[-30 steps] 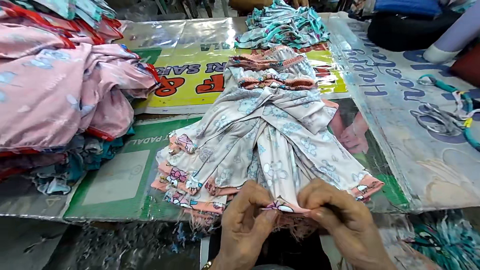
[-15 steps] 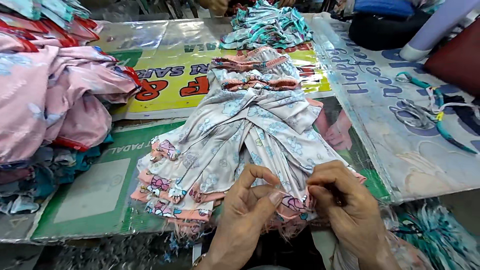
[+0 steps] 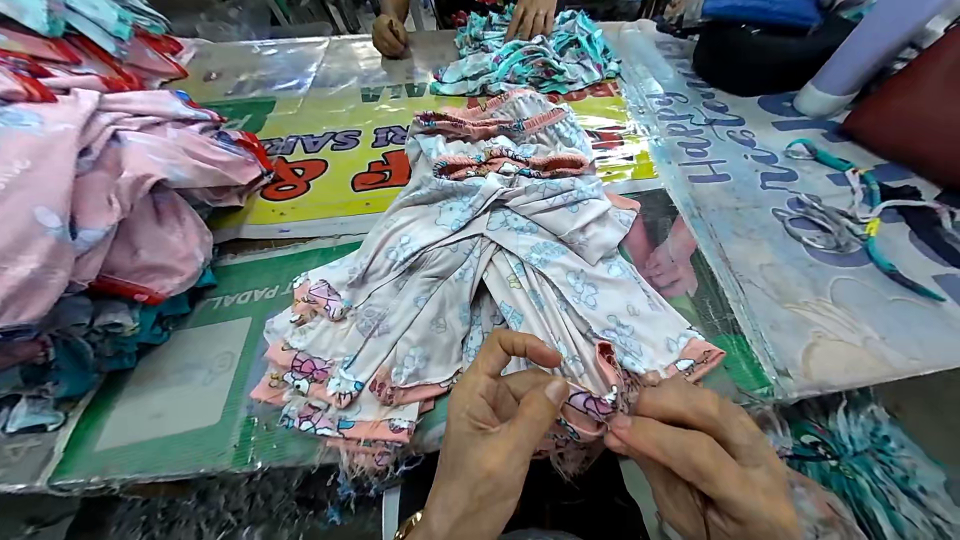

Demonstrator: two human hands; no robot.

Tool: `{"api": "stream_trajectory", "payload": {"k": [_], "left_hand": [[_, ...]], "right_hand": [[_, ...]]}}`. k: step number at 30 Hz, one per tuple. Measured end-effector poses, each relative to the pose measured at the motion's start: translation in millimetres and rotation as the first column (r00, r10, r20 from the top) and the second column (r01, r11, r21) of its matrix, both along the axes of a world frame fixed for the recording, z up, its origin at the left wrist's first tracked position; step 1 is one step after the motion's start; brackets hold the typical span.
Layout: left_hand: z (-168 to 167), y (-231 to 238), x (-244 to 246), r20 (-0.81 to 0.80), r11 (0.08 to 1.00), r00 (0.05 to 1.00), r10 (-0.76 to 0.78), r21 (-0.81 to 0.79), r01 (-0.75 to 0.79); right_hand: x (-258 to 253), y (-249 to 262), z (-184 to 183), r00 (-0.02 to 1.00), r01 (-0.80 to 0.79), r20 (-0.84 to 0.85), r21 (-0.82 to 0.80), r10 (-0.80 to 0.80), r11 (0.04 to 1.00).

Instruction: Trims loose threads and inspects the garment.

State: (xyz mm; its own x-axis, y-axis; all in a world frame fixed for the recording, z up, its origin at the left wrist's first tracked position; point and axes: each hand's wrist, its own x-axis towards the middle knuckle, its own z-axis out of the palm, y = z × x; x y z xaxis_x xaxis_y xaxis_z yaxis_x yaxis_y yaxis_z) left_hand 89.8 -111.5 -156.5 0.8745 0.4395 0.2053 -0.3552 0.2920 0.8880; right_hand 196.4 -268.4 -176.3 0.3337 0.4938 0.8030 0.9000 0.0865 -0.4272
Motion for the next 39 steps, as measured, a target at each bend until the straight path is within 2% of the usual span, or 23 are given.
{"api": "stream_trajectory", "payload": {"k": [8, 14, 24, 26, 27, 29, 30, 32, 35, 36, 37, 39], "left_hand": [[0, -1, -1, 0.005, 0.997, 0.997, 0.073, 0.031, -0.074], [1, -4, 0, 0.021, 0.995, 0.995, 0.099, 0.016, -0.099], [-2, -11, 1, 0.018, 0.964, 0.985, 0.171, 0.203, -0.171], [-4, -10, 1, 0.022, 0.962, 0.985, 0.169, 0.214, -0.17], [-5, -10, 0, 0.023, 0.964, 0.986, 0.164, 0.206, -0.165], [-7, -5, 0, 0.037, 0.982, 0.992, 0.121, 0.14, -0.125], [-9, -2, -1, 0.039, 0.991, 0.995, 0.092, 0.09, -0.095], [-11, 7, -2, 0.028, 0.999, 0.999, 0.045, -0.013, -0.045], [-10, 17, -3, 0.007, 0.992, 1.0, -0.007, -0.128, 0.008], [-9, 19, -3, 0.003, 0.989, 1.0, -0.013, -0.15, 0.013], [-9, 21, -3, -0.001, 0.987, 1.0, -0.013, -0.159, 0.012], [-10, 23, -4, -0.008, 0.988, 1.0, -0.001, -0.155, -0.001]], "right_hand": [[-6, -12, 14, 0.982, 0.102, -0.124, -0.269, -0.139, 0.958], [-6, -7, 14, 0.983, 0.14, -0.089, -0.218, -0.163, 0.966], [-3, 0, 1, 0.979, 0.199, -0.021, -0.129, -0.204, 0.971], [-1, 1, 0, 0.986, 0.105, -0.121, -0.106, -0.117, 0.989], [1, 2, 2, 0.968, -0.002, -0.25, -0.081, -0.018, 0.997], [6, 1, 7, 0.797, -0.232, -0.562, 0.05, 0.22, 0.971], [10, 2, 9, 0.723, -0.285, -0.635, 0.084, 0.272, 0.955], [22, 6, 11, 0.688, -0.348, -0.66, 0.065, 0.301, 0.935], [34, 18, 13, 0.77, -0.395, -0.58, -0.107, 0.266, 0.912], [35, 22, 13, 0.754, -0.434, -0.585, -0.102, 0.299, 0.895], [36, 26, 13, 0.696, -0.494, -0.621, -0.05, 0.361, 0.868], [37, 31, 11, 0.475, -0.588, -0.732, 0.149, 0.489, 0.795]]}}
